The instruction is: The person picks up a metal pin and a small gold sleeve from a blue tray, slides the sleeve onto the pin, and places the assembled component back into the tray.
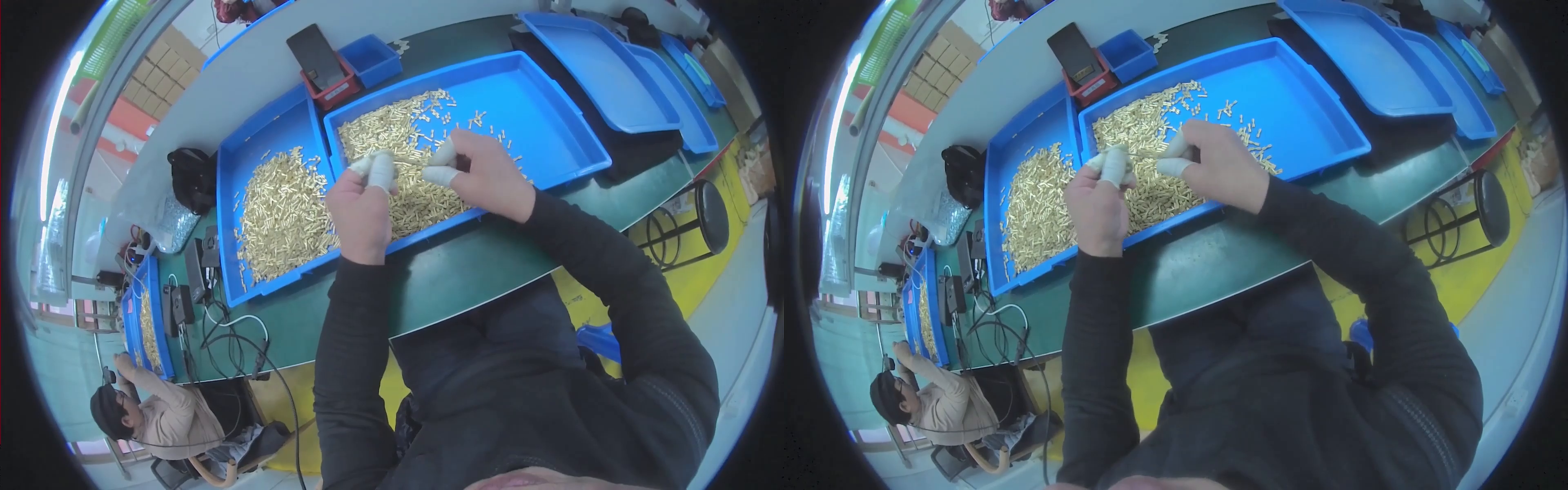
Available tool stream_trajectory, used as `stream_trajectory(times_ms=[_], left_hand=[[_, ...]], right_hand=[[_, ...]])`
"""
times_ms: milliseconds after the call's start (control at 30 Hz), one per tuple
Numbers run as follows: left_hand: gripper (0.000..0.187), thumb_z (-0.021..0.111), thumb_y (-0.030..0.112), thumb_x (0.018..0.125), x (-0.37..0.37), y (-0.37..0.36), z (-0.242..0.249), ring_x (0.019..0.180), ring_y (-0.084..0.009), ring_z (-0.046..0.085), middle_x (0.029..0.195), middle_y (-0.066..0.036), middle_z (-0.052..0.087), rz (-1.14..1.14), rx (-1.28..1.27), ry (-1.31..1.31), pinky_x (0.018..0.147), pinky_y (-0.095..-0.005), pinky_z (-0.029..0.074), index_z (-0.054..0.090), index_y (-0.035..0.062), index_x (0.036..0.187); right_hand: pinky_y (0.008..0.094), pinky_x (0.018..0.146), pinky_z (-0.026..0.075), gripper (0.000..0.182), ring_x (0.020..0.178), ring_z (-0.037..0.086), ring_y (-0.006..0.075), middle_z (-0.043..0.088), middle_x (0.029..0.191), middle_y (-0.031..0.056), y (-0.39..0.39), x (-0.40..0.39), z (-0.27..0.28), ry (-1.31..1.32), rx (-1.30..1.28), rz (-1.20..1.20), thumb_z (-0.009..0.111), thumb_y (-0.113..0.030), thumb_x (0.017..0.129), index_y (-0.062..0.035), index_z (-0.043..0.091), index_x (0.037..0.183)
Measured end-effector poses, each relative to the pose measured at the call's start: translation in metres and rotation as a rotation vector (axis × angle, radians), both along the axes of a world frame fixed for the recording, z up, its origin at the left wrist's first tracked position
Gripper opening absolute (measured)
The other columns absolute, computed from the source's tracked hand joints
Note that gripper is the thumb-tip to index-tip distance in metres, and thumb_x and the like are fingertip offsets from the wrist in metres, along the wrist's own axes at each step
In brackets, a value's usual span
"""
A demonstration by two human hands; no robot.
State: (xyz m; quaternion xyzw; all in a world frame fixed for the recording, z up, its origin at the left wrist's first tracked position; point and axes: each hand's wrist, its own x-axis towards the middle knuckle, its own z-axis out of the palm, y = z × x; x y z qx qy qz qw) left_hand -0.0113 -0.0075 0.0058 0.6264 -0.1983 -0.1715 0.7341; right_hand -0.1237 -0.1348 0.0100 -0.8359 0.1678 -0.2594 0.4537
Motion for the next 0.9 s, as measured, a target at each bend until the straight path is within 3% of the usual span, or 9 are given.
stream_trajectory(times_ms=[100, 200, 300, 400, 500, 600, 800, 900], left_hand=[[0.017, 0.067, 0.020, 0.087, -0.002, -0.002, -0.001, 0.056, -0.0073, 0.046, 0.060, 0.000, 0.053, -0.004, -0.016, -0.006, 0.056, -0.0223, 0.037, 0.071, 0.0043, 0.088], [0.018, 0.067, 0.016, 0.087, 0.005, 0.006, -0.001, 0.061, -0.0086, 0.046, 0.067, 0.001, 0.057, -0.149, 0.082, -0.103, 0.060, -0.0229, 0.039, 0.074, 0.0066, 0.099], [0.014, 0.067, 0.013, 0.086, 0.004, 0.006, 0.000, 0.085, -0.0091, 0.060, 0.093, -0.001, 0.071, -0.198, 0.173, -0.179, 0.079, -0.0253, 0.048, 0.074, 0.0073, 0.097], [0.019, 0.061, 0.011, 0.089, 0.008, 0.012, 0.000, 0.078, -0.0101, 0.056, 0.091, -0.001, 0.069, -0.202, 0.209, -0.335, 0.073, -0.0269, 0.046, 0.072, 0.0102, 0.104], [0.022, 0.058, 0.011, 0.089, 0.014, 0.017, 0.002, 0.096, -0.0147, 0.062, 0.104, -0.005, 0.070, -0.148, 0.260, -0.383, 0.086, -0.0294, 0.047, 0.071, 0.0098, 0.107], [0.020, 0.057, 0.014, 0.093, 0.018, 0.020, 0.003, 0.098, -0.0177, 0.062, 0.103, -0.005, 0.070, -0.145, 0.312, -0.437, 0.088, -0.0312, 0.047, 0.071, 0.0115, 0.107], [0.019, 0.057, 0.014, 0.094, 0.021, 0.020, -0.007, 0.099, -0.0247, 0.062, 0.103, -0.010, 0.066, -0.174, 0.345, -0.678, 0.090, -0.0361, 0.047, 0.069, 0.0099, 0.109], [0.018, 0.058, 0.012, 0.093, 0.021, 0.017, -0.012, 0.095, -0.0232, 0.063, 0.101, -0.008, 0.067, -0.162, 0.307, -0.766, 0.086, -0.0345, 0.047, 0.069, 0.0119, 0.108]], right_hand=[[0.0271, 0.051, 0.045, 0.011, 0.057, 0.052, 0.0139, 0.061, 0.074, 0.0066, -0.002, 0.006, 0.017, 0.193, 0.356, 0.111, 0.070, -0.013, 0.084, -0.0046, 0.065, 0.078], [0.0228, 0.048, 0.038, 0.012, 0.052, 0.041, 0.0102, 0.047, 0.060, 0.0035, -0.006, 0.005, 0.017, 0.240, 0.771, 0.308, 0.061, -0.013, 0.092, -0.0054, 0.061, 0.084], [0.0215, 0.048, 0.038, 0.008, 0.053, 0.041, 0.0091, 0.046, 0.063, 0.0024, -0.011, 0.008, 0.010, 0.227, 0.809, 0.367, 0.059, -0.010, 0.093, -0.0062, 0.060, 0.086], [0.0217, 0.051, 0.038, 0.012, 0.054, 0.043, 0.0099, 0.048, 0.067, 0.0030, -0.016, 0.006, 0.006, 0.124, 0.795, 0.334, 0.065, -0.016, 0.092, -0.0060, 0.062, 0.086], [0.0242, 0.057, 0.047, 0.011, 0.066, 0.054, 0.0109, 0.062, 0.077, 0.0025, -0.022, -0.004, 0.021, 0.168, 0.313, 0.188, 0.066, -0.016, 0.088, -0.0090, 0.067, 0.079], [0.0317, 0.071, 0.046, 0.006, 0.077, 0.058, 0.0165, 0.065, 0.083, 0.0041, -0.036, -0.007, 0.011, 0.052, 0.082, 0.213, 0.067, -0.011, 0.088, -0.0111, 0.069, 0.083], [0.0302, 0.068, 0.040, 0.010, 0.070, 0.051, 0.0125, 0.061, 0.076, -0.0012, -0.045, -0.011, 0.011, 0.048, 0.016, 0.207, 0.070, -0.017, 0.087, -0.0142, 0.067, 0.078], [0.0291, 0.067, 0.041, 0.008, 0.070, 0.051, 0.0123, 0.061, 0.077, -0.0013, -0.046, -0.011, 0.009, 0.056, 0.035, 0.224, 0.070, -0.018, 0.087, -0.0143, 0.069, 0.081]])
